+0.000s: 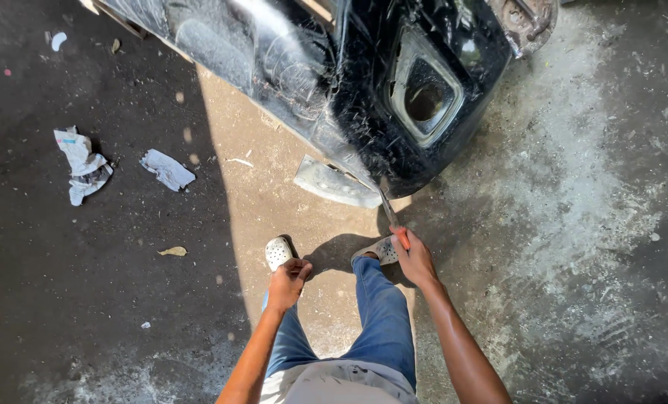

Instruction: The person uses pliers to scrape and remove material from the surface of a black car bumper. They repeatedly dip the pliers into a small container of liquid on the ground and apply it to the bumper while working on the damaged area.

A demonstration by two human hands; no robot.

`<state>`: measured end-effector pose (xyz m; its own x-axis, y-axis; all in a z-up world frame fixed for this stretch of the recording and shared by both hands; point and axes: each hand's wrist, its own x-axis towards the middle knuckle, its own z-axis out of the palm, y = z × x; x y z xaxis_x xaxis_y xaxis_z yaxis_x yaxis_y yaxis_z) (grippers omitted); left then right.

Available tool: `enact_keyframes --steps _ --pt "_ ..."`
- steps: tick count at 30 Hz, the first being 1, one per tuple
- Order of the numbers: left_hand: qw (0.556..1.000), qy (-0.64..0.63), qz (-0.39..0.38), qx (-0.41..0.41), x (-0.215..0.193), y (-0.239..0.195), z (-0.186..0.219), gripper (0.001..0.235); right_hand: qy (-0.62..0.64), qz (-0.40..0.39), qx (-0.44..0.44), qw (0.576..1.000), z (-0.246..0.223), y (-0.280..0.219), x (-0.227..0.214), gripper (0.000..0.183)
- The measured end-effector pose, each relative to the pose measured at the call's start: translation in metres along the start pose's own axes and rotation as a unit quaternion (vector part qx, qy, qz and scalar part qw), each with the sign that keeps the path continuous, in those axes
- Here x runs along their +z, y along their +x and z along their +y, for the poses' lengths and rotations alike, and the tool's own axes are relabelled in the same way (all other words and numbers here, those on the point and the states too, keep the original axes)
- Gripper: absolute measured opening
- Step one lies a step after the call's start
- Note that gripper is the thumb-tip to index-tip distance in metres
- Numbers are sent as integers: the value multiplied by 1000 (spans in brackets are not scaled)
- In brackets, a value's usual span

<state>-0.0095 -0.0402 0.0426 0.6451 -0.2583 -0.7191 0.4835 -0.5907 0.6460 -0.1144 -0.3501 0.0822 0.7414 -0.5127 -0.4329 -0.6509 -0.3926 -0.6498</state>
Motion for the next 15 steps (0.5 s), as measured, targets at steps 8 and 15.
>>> enact_keyframes --steps 8,15 --pt "981 112 -79 136 167 24 71 32 45 22 114 992 152 -75 -78 43" --pt "945 199 -166 199 327 2 190 33 120 67 200 970 215 -106 -201 47"
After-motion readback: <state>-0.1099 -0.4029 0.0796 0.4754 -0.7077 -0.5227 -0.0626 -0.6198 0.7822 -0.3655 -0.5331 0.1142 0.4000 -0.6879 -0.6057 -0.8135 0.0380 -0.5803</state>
